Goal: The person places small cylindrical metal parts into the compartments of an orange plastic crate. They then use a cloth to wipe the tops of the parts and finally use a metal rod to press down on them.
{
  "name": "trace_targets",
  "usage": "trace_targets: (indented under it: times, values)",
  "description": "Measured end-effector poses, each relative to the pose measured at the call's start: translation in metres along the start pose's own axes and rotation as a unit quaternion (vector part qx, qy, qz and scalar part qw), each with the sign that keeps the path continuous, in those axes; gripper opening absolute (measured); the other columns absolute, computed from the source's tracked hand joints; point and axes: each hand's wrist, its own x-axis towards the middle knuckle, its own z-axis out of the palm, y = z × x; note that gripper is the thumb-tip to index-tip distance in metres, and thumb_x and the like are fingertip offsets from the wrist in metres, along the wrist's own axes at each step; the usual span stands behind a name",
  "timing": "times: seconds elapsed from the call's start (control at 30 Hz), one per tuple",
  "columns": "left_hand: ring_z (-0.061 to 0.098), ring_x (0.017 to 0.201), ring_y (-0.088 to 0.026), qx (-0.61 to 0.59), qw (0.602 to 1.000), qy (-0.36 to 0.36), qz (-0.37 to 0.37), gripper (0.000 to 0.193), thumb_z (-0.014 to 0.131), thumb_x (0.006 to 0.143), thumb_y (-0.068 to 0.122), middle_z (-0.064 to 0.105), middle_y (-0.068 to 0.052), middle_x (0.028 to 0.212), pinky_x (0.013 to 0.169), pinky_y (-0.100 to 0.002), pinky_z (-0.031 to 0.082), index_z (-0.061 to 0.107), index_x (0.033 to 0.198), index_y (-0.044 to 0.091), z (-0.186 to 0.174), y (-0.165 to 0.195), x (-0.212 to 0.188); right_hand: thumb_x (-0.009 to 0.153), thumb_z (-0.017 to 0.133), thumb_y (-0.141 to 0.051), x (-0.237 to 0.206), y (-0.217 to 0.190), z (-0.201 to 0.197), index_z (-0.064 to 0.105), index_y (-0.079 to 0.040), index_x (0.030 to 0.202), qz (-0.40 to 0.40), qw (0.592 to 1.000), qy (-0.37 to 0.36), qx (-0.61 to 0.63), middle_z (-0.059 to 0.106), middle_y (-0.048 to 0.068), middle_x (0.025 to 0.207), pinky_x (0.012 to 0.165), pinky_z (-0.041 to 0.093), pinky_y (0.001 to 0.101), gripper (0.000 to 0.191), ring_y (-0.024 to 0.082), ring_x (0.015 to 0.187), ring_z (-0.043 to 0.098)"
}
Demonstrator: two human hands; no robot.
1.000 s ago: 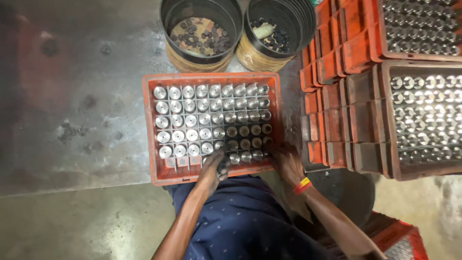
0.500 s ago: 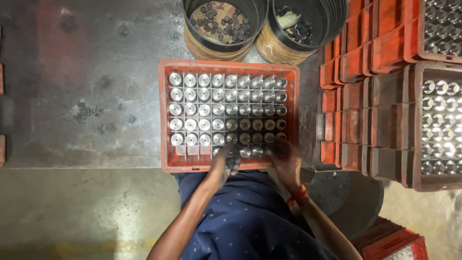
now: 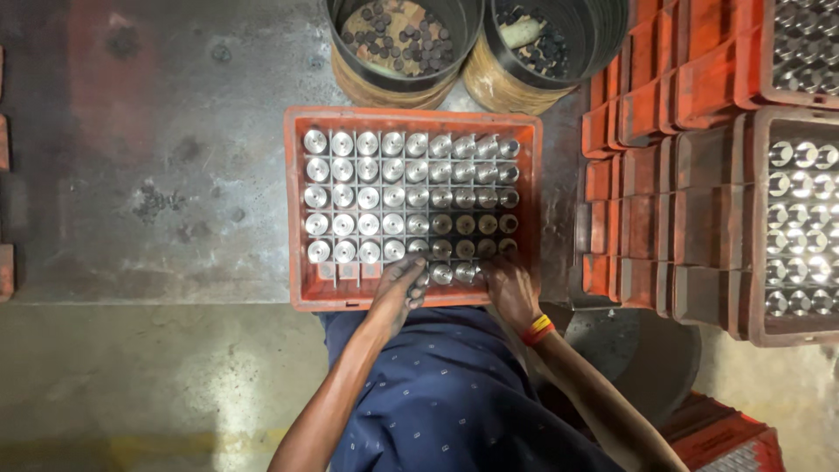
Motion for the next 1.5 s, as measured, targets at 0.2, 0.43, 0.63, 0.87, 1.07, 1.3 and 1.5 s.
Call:
trace_targets:
  times: [0.2,0.43,0.63,0.87,1.07,1.3,1.5]
  values:
    - [0.039,0.055,-0.002,0.037,0.999,-0.018,-0.028,0.023,0.053,0.104,0.025,0.050,0.005,0.073,0.044,-0.019,0.027,0.057,0.121,0.010,0.012,0.009,-0.003,0.088,0.073,-0.027,-0.007,0.003,-0.010,0.075,-0.005,0.111,0.166,0.941,-0.015,0.294,0.077,0.011,0.097,0.066,0.059,0.0383,0.032,0.023,0.080,0.074]
    - [0.040,0.058,-0.004,0.146,0.983,-0.091,-0.071,0.033,0.055,0.103,0.025,0.050,0.004,0.074,0.045,-0.020,0.030,0.050,0.135,0.017,0.046,0.012,-0.014,0.105,0.071,-0.028,-0.015,-0.033,0.016,0.076,0.003,0.123,0.181,0.735,-0.044,0.652,0.077,0.014,0.101,0.083,0.058,0.0337,0.036,0.019,0.090,0.072]
    - [0.055,0.063,-0.015,-0.082,0.992,0.051,-0.087,0.033,0.046,0.102,0.027,0.064,-0.006,0.081,0.055,-0.026,0.044,0.058,0.119,0.002,0.026,0.018,-0.007,0.089,0.071,-0.021,-0.001,0.001,-0.008,0.076,-0.007,0.117,0.267,0.916,0.055,0.294,0.080,0.009,0.104,0.074,0.059,0.0329,0.032,0.021,0.088,0.077]
    - [0.045,0.058,-0.004,-0.126,0.992,-0.022,-0.011,0.021,0.058,0.107,0.022,0.054,0.004,0.077,0.048,-0.020,0.034,0.064,0.117,0.005,-0.011,-0.011,0.007,0.080,0.071,-0.010,0.003,0.043,0.027,0.074,-0.010,0.117,-0.026,0.996,0.051,0.066,0.074,0.013,0.122,0.092,0.057,0.0432,0.038,0.033,0.110,0.069]
    - [0.047,0.060,-0.006,-0.063,0.997,0.035,0.005,0.025,0.060,0.101,0.019,0.057,0.002,0.080,0.049,-0.022,0.036,0.061,0.123,0.008,-0.007,-0.011,0.011,0.087,0.072,-0.015,0.009,0.032,0.015,0.074,-0.010,0.120,-0.037,0.992,0.104,0.065,0.074,0.013,0.117,0.091,0.055,0.0464,0.034,0.032,0.105,0.067]
    - [0.041,0.053,-0.006,0.151,0.985,-0.068,-0.041,0.029,0.064,0.102,0.023,0.049,0.001,0.072,0.042,-0.022,0.030,0.059,0.127,0.008,0.021,-0.004,-0.006,0.089,0.078,-0.022,-0.006,-0.027,0.005,0.074,-0.007,0.117,0.158,0.888,-0.086,0.424,0.079,0.008,0.102,0.077,0.060,0.0331,0.032,0.018,0.085,0.074]
    - [0.054,0.063,-0.012,-0.131,0.990,0.039,-0.019,0.025,0.051,0.104,0.031,0.058,-0.002,0.078,0.055,-0.027,0.042,0.058,0.105,0.007,0.010,0.009,0.004,0.097,0.068,-0.014,0.015,0.007,0.003,0.074,-0.006,0.119,0.185,0.863,0.092,0.460,0.078,0.006,0.110,0.083,0.059,0.0339,0.024,0.019,0.096,0.072]
